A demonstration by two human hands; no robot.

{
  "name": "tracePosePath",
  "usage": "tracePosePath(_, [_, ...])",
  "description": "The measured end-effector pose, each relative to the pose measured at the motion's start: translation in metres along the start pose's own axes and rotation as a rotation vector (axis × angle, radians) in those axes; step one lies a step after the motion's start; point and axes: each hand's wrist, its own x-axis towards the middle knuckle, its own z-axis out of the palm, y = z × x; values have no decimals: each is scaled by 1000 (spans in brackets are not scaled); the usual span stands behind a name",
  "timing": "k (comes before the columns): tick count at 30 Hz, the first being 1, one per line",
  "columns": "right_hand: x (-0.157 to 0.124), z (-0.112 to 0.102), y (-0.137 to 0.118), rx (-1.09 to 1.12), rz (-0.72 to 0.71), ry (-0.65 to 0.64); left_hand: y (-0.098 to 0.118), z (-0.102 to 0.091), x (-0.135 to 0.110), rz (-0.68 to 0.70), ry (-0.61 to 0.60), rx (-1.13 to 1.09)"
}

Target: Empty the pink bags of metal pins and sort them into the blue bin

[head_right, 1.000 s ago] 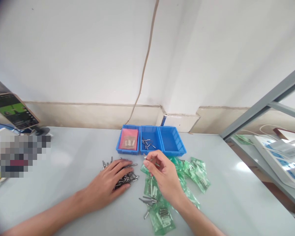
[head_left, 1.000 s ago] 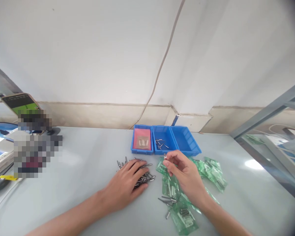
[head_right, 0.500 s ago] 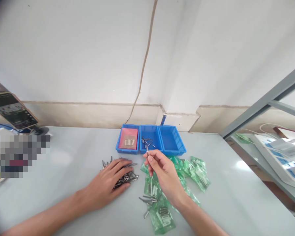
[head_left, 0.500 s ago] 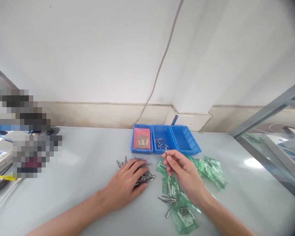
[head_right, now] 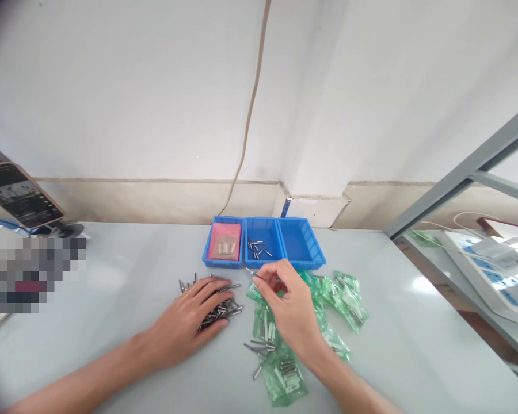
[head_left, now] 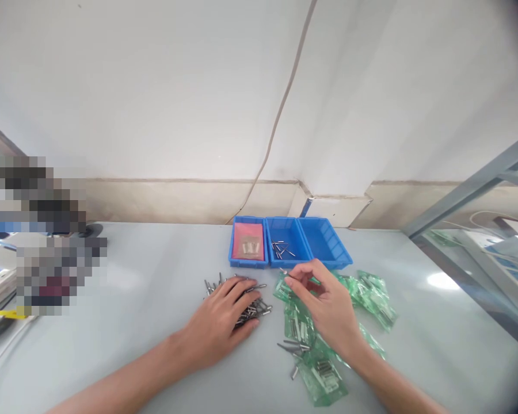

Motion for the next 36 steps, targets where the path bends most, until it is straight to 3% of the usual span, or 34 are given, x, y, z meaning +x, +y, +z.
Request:
tracePosePath(3, [0, 0, -1, 4, 17, -30, 0, 0, 1, 3, -7, 2])
tracePosePath(8, [2, -1, -5, 237, 226, -139, 1, -1, 1, 7, -1, -1])
tracePosePath(13, [5, -1, -5, 473, 356, -80, 1, -1, 0, 2, -9, 7])
tracePosePath(18, [8, -4, -7, 462, 338, -65, 1, -2, 1, 3, -20, 2])
tracePosePath(23, [5, -4, -2, 204, 218, -130, 1, -2, 1, -2, -21, 0])
tracePosePath(30, [-6, 6, 8, -495, -337, -411, 0, -1, 0, 3, -16, -6])
tracePosePath(36, [-10, 11, 3, -684, -373, -470, 0, 0, 0, 5, -15, -1])
